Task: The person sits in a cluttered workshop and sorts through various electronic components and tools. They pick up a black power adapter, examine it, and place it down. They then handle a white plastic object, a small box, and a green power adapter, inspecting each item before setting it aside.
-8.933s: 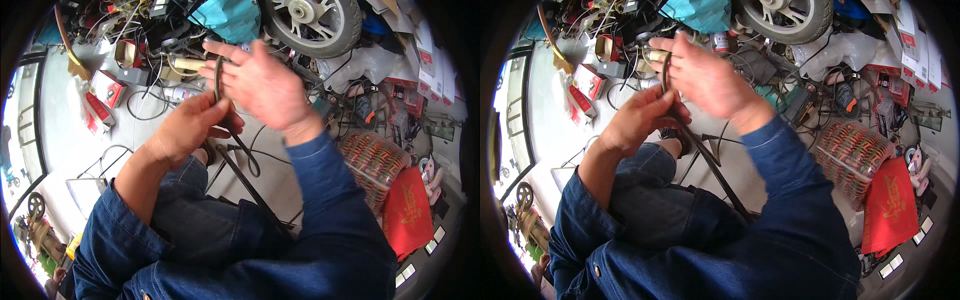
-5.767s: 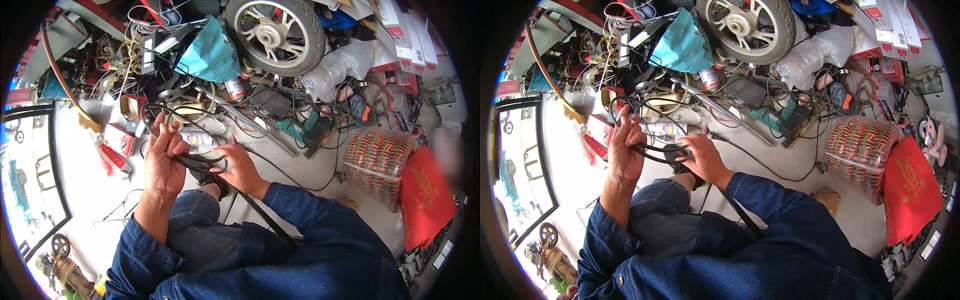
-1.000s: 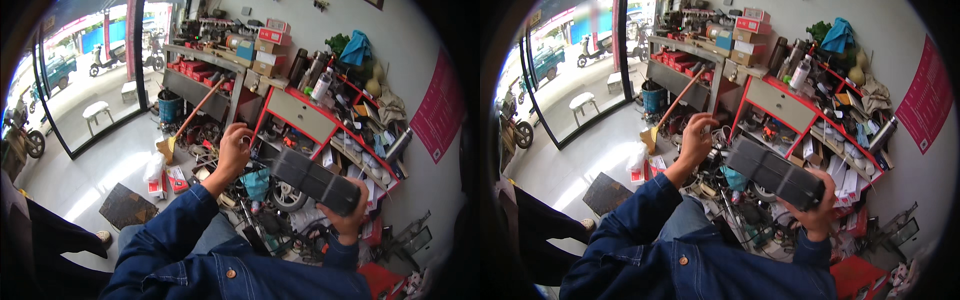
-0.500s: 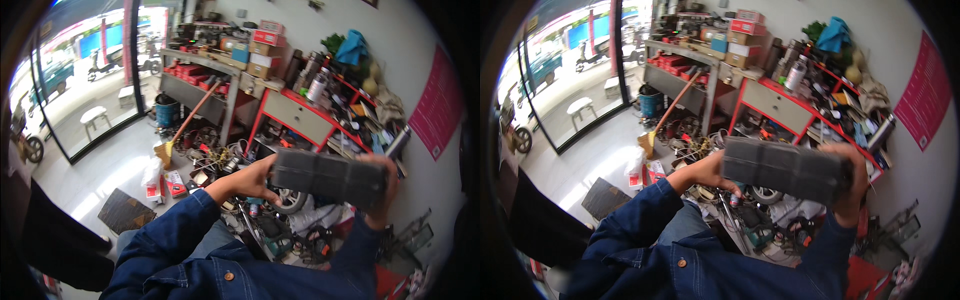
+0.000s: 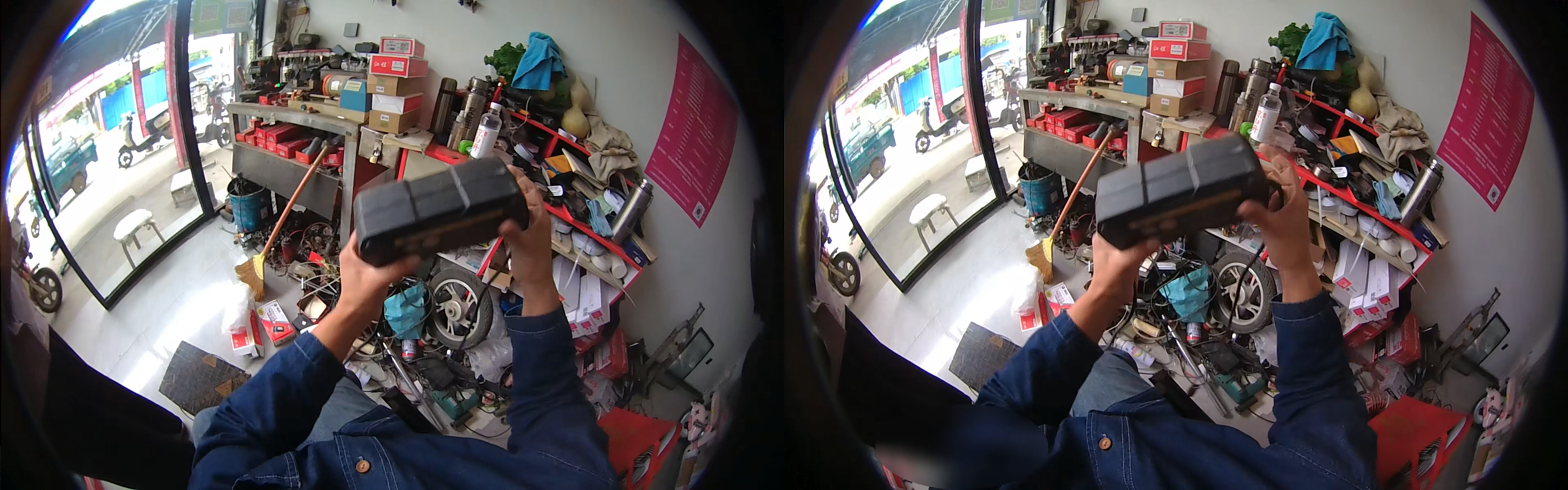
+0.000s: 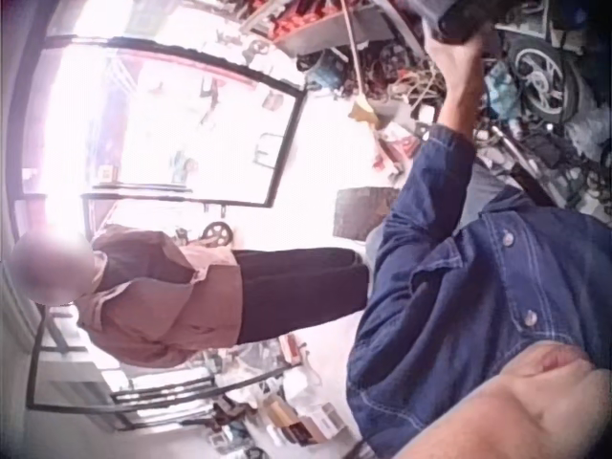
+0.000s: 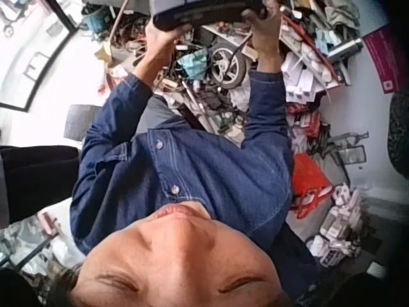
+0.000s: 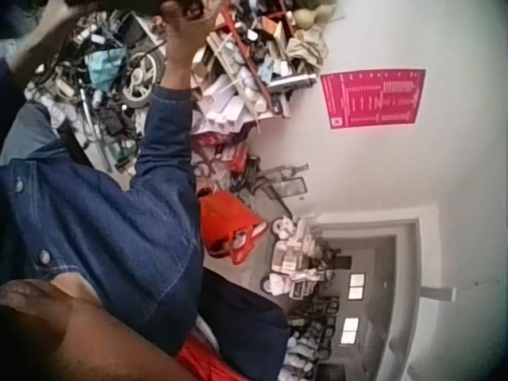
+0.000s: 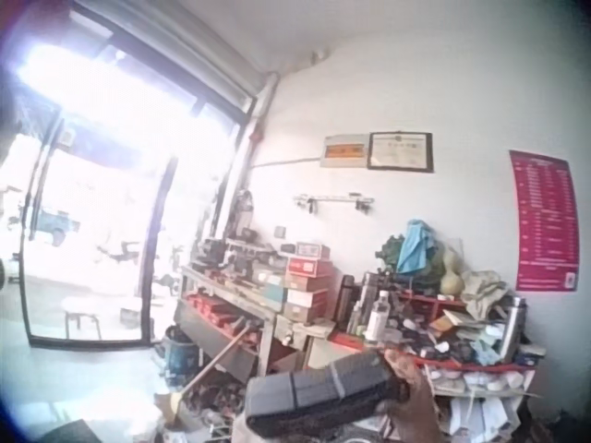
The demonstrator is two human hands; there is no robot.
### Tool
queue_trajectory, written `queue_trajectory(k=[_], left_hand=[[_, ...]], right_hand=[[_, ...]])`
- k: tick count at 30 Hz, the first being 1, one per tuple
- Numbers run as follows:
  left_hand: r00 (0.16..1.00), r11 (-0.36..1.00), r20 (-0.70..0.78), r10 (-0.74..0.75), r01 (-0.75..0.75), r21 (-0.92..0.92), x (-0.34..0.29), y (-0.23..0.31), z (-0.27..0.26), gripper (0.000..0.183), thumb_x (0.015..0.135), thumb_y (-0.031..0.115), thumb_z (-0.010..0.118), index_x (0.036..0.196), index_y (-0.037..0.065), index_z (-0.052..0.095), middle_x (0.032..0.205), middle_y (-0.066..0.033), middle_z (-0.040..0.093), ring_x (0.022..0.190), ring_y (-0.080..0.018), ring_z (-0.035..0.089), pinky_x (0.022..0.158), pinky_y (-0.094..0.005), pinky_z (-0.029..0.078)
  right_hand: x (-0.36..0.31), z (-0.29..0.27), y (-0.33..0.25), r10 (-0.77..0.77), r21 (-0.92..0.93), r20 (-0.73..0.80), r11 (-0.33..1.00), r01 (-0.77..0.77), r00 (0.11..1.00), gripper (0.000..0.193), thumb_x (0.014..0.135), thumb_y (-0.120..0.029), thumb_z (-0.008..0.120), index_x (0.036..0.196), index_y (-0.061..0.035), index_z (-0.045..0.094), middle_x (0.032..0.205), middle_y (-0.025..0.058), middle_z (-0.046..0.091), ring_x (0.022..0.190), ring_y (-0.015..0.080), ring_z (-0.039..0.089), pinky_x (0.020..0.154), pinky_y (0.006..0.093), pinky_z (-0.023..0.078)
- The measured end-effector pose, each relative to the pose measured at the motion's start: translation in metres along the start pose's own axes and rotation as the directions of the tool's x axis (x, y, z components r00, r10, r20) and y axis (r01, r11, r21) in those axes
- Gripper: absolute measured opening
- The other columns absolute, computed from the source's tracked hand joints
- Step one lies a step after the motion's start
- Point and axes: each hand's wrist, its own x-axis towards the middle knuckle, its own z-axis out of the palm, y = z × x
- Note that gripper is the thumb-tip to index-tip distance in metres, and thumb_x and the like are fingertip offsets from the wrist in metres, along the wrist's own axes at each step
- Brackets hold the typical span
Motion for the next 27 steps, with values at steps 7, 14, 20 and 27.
queue_trajectory(k=[7, 14, 20, 27], left_hand=[[0.943, 0.877, -0.282, 0.179, -0.282, -0.389, 0.043, 0.018, 0.031, 0.044, 0.070, -0.009, 0.067, 0.110, 0.005, 0.052, 0.108, -0.0080, 0.061, 0.095, -0.0163, 0.059, 0.084, -0.0268, 0.046], [0.802, 0.869, -0.339, 0.492, -0.436, 0.233, 0.042, 0.025, -0.043, 0.057, 0.063, -0.001, 0.077, 0.111, 0.003, 0.046, 0.103, -0.0080, 0.059, 0.093, -0.0159, 0.058, 0.080, -0.0265, 0.047], [0.907, 0.782, -0.129, 0.401, -0.266, 0.563, 0.012, 0.005, -0.102, 0.059, 0.062, 0.009, 0.080, 0.108, 0.002, 0.045, 0.097, -0.0070, 0.060, 0.089, -0.0132, 0.057, 0.079, -0.0258, 0.046], [0.875, 0.803, 0.313, -0.368, 0.129, 0.582, -0.038, -0.013, -0.102, 0.061, 0.055, 0.008, 0.082, 0.108, 0.000, 0.051, 0.096, -0.0020, 0.057, 0.092, -0.0088, 0.051, 0.085, -0.0252, 0.041]], right_hand=[[-0.073, 0.080, 0.066, 0.243, 0.054, 0.567, 0.942, -0.331, 0.787, 0.051, 0.079, -0.017, 0.066, 0.122, -0.0006, 0.044, 0.116, 0.0071, 0.053, 0.107, 0.0162, 0.050, 0.093, 0.0299, 0.038], [-0.141, 0.079, 0.071, 0.601, 0.105, 0.328, 0.743, -0.661, 0.729, 0.018, 0.089, -0.017, 0.058, 0.096, -0.0006, 0.057, 0.075, -0.0017, 0.056, 0.065, 0.0052, 0.051, 0.058, 0.0213, 0.045], [-0.145, 0.046, 0.008, 0.275, -0.588, 0.205, 0.802, -0.106, 0.939, 0.027, 0.073, -0.017, 0.074, 0.087, 0.0009, 0.060, 0.053, 0.0030, 0.048, 0.046, 0.0110, 0.047, 0.044, 0.0256, 0.039], [-0.076, 0.012, -0.024, -0.148, -0.707, 0.429, 0.559, 0.434, 0.891, 0.029, 0.069, -0.026, 0.073, 0.092, -0.0102, 0.067, 0.059, 0.0057, 0.050, 0.048, 0.0209, 0.052, 0.042, 0.0309, 0.038]])
